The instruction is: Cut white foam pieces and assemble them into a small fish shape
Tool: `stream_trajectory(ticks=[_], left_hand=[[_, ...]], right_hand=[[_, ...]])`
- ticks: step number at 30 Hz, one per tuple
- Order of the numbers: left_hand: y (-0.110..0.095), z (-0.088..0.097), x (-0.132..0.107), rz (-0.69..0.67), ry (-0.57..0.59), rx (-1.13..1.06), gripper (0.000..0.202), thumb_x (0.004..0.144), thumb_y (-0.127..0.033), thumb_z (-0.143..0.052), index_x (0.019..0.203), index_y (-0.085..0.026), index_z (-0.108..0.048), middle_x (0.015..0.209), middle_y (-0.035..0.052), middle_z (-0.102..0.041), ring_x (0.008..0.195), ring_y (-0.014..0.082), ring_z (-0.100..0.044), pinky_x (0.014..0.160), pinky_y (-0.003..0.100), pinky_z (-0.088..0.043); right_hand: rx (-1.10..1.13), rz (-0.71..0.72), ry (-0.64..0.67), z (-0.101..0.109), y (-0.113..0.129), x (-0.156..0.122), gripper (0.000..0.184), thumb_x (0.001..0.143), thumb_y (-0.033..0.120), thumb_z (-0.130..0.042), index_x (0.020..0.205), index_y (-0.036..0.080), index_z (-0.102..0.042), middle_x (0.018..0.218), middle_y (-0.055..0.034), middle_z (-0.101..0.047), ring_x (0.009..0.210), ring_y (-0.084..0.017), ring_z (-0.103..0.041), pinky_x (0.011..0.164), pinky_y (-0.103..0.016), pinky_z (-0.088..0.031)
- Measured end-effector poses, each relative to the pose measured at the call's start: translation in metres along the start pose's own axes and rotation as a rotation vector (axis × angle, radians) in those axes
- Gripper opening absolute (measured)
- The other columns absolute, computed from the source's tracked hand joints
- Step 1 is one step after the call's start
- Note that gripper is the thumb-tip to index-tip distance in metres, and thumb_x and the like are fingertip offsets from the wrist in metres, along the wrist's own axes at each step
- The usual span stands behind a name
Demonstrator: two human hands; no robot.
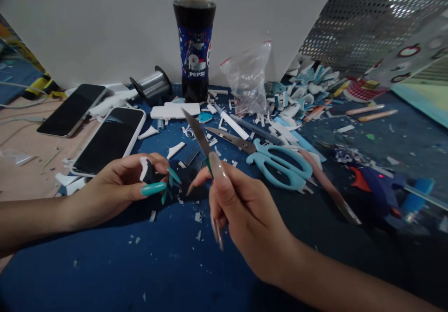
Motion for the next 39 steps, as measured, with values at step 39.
stream_trajectory(ticks=[39], left_hand=[[-0.008, -0.015, -0.008, -0.013, 0.077, 0.405, 0.018, 0.087, -0.018, -0.065, 0.096, -0.026, -0.078, 0.09, 0.0048, -0.072, 0.069, 0.0137, -0.064, 0.058, 0.02, -0.051]], right_hand=[[-0.525, -0.011, 0.218, -0.014, -0.009, -0.002, 0.038, 0.1, 0.042, -0.036, 0.067, 0.023, -0.036, 0.042, 0.0052, -0.037, 0.031, -0.006, -0.029, 0.033, -0.024, -0.014]])
Point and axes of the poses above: each hand's wrist, its own x-axis towards the middle knuckle, its own z-axis out of the back of the hand, y = z × x, the point moved 8 cm from there along x, towards the middle knuckle
